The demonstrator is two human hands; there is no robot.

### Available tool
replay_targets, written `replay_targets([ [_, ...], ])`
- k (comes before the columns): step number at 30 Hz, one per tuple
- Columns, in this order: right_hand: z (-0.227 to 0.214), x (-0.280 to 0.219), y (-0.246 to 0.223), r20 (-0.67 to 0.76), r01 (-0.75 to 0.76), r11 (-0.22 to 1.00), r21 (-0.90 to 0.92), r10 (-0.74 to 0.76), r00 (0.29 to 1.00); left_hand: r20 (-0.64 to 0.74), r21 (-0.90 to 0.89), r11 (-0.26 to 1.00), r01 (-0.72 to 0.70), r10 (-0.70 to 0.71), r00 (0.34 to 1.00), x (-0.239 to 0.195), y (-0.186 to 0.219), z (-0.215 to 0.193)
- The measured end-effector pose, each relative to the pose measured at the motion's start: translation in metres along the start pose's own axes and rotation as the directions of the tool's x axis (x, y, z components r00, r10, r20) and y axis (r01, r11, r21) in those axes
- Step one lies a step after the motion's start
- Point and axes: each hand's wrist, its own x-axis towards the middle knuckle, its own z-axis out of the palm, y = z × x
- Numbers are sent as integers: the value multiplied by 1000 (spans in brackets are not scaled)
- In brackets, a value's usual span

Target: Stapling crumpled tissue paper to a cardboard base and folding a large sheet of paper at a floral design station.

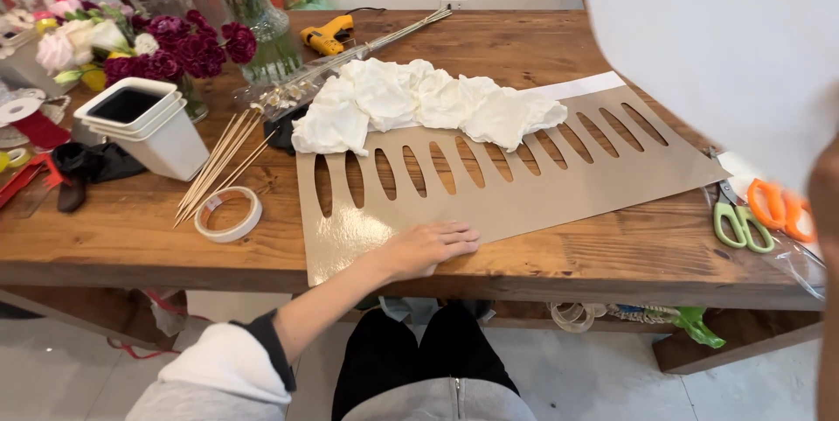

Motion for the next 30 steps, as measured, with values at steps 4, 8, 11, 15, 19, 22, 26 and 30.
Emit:
replay_targets([
  [4, 52, -23, -81, -34, 173, 984, 46, -171, 985, -198, -473, 850, 231, -358, 912, -21, 41, -25],
  [8, 129, -68, -163, 97, 40, 943, 332, -76, 992, -63, -987, 149, 64, -716, 695, -33, 100, -61],
  [11, 171, -88, -209, 297, -92, 880, 465, -58, 953, -136, -989, 142, -32, -820, 556, -42, 129, -69],
  [15, 204, -104, -244, 336, -140, 786, 601, -90, 938, -26, -999, 11, -49, -950, 310, -54, 123, -24],
  [19, 180, -98, -250, 510, -263, 733, 628, -131, 850, 100, -994, -101, 44, -994, -36, -70, 108, -9],
  [22, 144, -98, -207, 636, -394, 744, 539, -53, 770, 173, -984, -175, 33, -983, -54, -94, 101, -14],
  [26, 82, -117, -123, 768, -368, 919, 144, 130, 627, 91, -995, -94, 31, -992, -92, -149, 71, 32],
  [30, 44, -181, -47, 879, 52, 989, -135, 96, 467, 221, -975, -218, -36, -970, -100, -159, 77, -8],
])
